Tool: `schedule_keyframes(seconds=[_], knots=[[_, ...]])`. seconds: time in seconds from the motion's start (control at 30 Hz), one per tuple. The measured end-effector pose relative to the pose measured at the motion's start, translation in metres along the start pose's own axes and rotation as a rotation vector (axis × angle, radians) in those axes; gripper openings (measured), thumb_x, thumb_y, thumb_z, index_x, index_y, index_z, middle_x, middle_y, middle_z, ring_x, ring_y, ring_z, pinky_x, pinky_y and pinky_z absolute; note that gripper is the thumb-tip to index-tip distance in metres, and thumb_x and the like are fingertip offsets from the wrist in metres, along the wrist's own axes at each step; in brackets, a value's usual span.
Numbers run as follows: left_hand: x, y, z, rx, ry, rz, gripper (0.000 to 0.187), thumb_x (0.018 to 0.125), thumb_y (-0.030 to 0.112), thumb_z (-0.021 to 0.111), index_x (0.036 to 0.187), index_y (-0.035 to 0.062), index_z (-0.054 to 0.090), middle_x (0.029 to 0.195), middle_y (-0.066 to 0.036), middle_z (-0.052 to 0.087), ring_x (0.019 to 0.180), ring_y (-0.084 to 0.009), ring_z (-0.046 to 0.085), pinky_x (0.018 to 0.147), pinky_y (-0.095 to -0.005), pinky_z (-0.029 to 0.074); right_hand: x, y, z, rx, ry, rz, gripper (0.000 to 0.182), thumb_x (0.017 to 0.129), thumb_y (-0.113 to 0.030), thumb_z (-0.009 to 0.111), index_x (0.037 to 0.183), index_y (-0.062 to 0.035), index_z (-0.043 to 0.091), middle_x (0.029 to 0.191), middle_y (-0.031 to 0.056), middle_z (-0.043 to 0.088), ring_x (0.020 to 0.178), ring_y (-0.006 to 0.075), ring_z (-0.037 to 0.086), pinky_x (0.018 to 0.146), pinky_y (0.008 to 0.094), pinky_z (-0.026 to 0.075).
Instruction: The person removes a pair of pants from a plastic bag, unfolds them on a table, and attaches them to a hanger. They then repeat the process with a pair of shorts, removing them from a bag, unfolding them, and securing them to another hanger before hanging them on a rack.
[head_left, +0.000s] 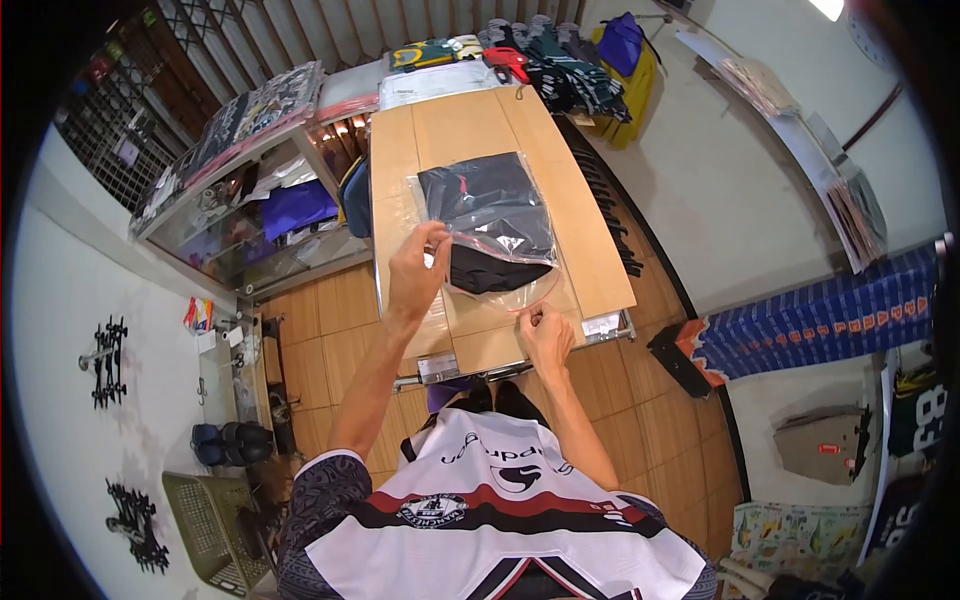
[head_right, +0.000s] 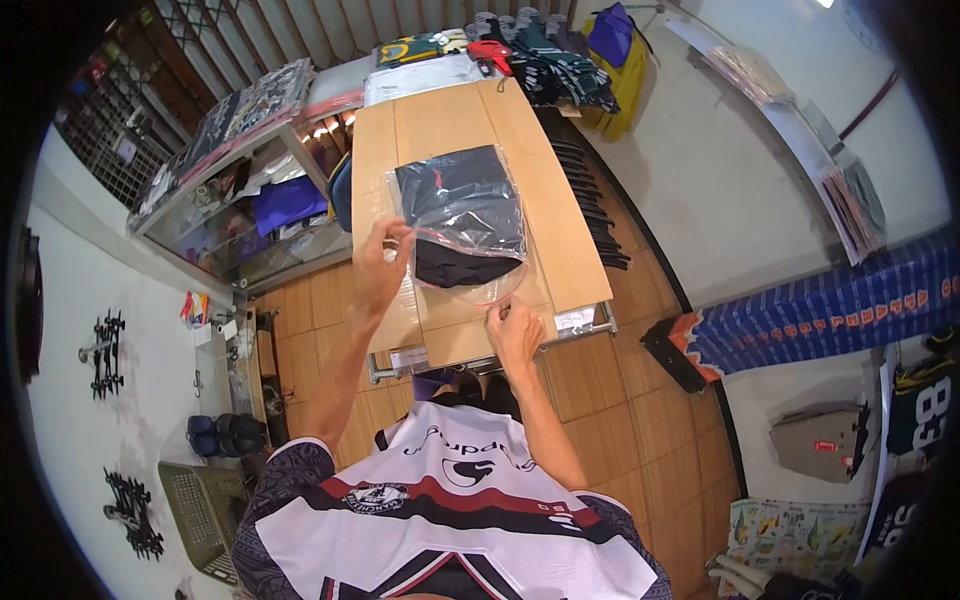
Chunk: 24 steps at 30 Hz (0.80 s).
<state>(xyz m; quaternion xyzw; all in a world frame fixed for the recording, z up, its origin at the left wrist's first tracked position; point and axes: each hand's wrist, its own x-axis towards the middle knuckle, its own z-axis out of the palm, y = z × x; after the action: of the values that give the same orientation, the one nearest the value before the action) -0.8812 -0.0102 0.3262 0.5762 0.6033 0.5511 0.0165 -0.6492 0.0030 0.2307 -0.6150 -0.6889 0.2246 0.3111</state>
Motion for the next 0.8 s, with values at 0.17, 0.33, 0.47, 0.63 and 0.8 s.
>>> schedule_keyframes(seconds=[0.17,0.33,0.47,0.63,0.8], knots=[[0.013,0.020,-0.009,0.040,-0.011,0.075,0.027,0.088,0.003,0.076,0.112,0.0043,0.064,0.088,-0.009,0.074,0.078,-0.0183,0.072,0.068,-0.0299,0.055,0.001,0.001,-0.010,0.050,-0.062,-0.007,0.018,0.084,-0.022,0.073,0.084,-0.0032,0.073,0.067,0.0141,0.069,0.065,0.0324,0.070,0.060,0.0427,0.052],[-0.004,0.033,-0.007,0.033,-0.126,0.130,0.031,0.083,0.010,0.080,0.109,0.0034,0.066,0.090,-0.010,0.072,0.082,-0.0237,0.070,0.074,-0.0339,0.056,0.002,0.002,-0.014,0.219,-0.061,-0.093,0.011,0.085,-0.011,0.071,0.095,-0.0065,0.070,0.071,0.0123,0.065,0.066,0.0356,0.067,0.061,0.0438,0.051],[0.004,0.005,0.005,0.094,-0.156,-0.028,0.033,0.086,0.017,0.080,0.110,0.0006,0.065,0.098,-0.014,0.071,0.088,-0.0277,0.069,0.081,-0.0370,0.056,0.003,-0.002,0.002,0.183,-0.131,-0.319,0.028,0.085,-0.007,0.066,0.113,-0.0081,0.069,0.107,0.0144,0.068,0.084,0.0357,0.069,0.071,0.0456,0.055],[0.028,-0.064,0.027,0.271,-0.302,-0.144,0.050,0.090,0.028,0.075,0.127,-0.0015,0.058,0.128,-0.023,0.060,0.122,-0.0399,0.055,0.105,-0.0449,0.045,0.023,-0.016,0.020,0.071,-0.256,-0.434,0.038,0.085,-0.010,0.069,0.123,-0.0090,0.067,0.132,0.0138,0.060,0.096,0.0384,0.069,0.081,0.0491,0.056],[0.067,-0.146,0.056,0.465,-0.336,-0.171,0.071,0.092,0.040,0.072,0.141,-0.0043,0.047,0.140,-0.027,0.053,0.132,-0.0436,0.048,0.111,-0.0471,0.040,0.042,-0.005,0.039,0.015,-0.291,-0.540,0.038,0.084,-0.007,0.067,0.121,-0.0067,0.067,0.125,0.0140,0.059,0.091,0.0365,0.069,0.074,0.0484,0.057]])
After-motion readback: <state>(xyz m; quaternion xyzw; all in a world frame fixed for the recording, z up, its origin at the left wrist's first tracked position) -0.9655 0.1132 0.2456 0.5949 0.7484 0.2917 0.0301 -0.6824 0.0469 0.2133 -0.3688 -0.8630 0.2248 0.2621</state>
